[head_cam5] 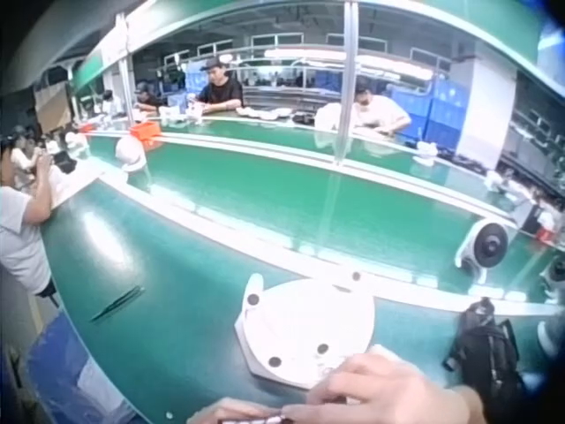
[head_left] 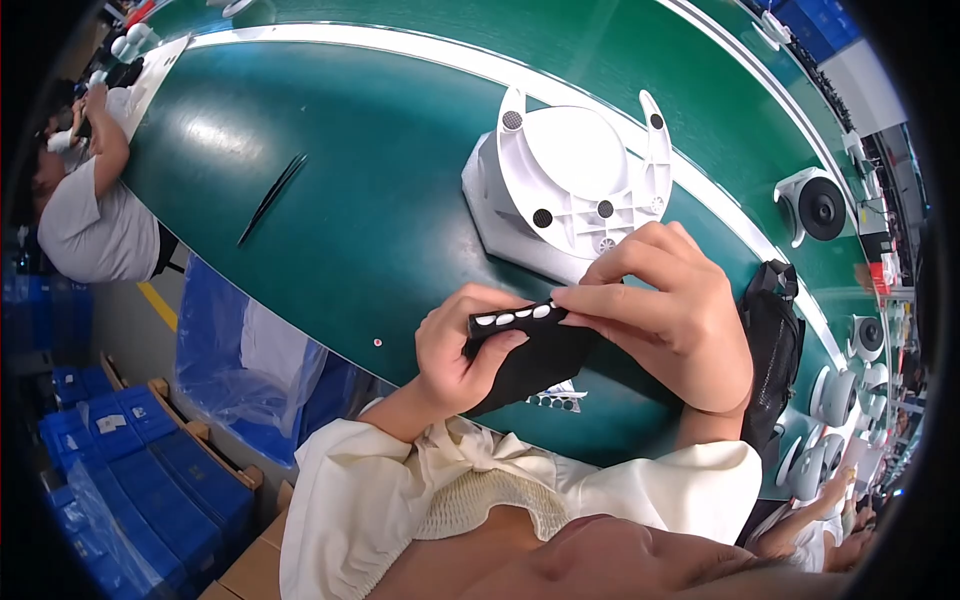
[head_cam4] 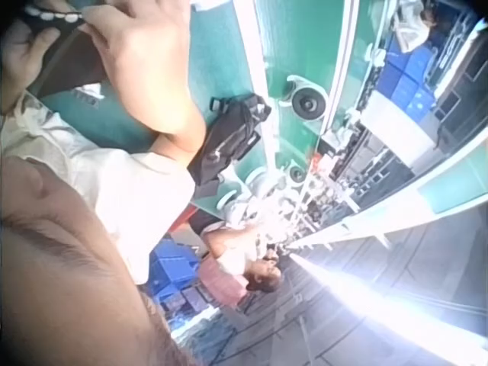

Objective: Assembling plastic housing and internal components for a security camera on an assembly line.

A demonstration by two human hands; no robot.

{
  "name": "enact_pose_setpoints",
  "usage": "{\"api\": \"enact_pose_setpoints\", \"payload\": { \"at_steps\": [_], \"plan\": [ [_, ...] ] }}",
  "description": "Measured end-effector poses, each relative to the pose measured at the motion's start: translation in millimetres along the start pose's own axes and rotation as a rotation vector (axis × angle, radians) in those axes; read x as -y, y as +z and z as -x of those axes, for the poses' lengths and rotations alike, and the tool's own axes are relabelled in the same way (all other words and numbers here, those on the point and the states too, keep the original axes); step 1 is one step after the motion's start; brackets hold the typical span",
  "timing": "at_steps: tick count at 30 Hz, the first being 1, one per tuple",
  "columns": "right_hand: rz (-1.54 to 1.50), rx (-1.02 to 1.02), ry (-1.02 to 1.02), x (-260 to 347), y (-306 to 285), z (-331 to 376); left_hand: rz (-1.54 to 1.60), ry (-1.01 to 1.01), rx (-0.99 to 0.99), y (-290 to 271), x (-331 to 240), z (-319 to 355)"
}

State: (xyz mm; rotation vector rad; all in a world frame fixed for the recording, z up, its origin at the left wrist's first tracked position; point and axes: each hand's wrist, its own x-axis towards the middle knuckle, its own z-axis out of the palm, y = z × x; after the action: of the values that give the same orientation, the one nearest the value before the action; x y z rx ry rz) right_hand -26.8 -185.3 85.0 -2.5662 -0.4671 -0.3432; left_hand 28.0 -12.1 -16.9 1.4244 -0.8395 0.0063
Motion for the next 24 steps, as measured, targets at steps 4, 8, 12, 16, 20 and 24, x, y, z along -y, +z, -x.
{"api": "enact_pose_setpoints", "payload": {
  "at_steps": [4, 8, 12, 16, 20, 24],
  "plan": [
    [0.045, -0.083, 0.115, 1.8, 4.9, -2.4, -0.037, -0.017, -0.011, -1.6, -0.6, -0.1],
    [0.035, -0.103, 0.155, 1.3, 9.2, -1.9, -0.039, -0.067, -0.035, -3.8, 0.3, 1.5],
    [0.081, -0.132, 0.112, 1.9, 16.7, -3.7, 0.019, -0.134, -0.111, -4.1, 5.0, 3.4],
    [0.135, -0.228, -0.035, -7.5, 37.7, -7.5, 0.308, -0.409, -0.245, -2.5, -0.5, 4.9],
    [0.139, -0.335, -0.189, -16.9, 47.9, -10.3, 0.418, -0.507, -0.272, -4.1, 2.5, 3.8],
    [0.149, -0.388, -0.209, -20.3, 52.4, -13.3, 0.56, -0.565, -0.258, -5.6, 3.5, 2.9]
  ]
}}
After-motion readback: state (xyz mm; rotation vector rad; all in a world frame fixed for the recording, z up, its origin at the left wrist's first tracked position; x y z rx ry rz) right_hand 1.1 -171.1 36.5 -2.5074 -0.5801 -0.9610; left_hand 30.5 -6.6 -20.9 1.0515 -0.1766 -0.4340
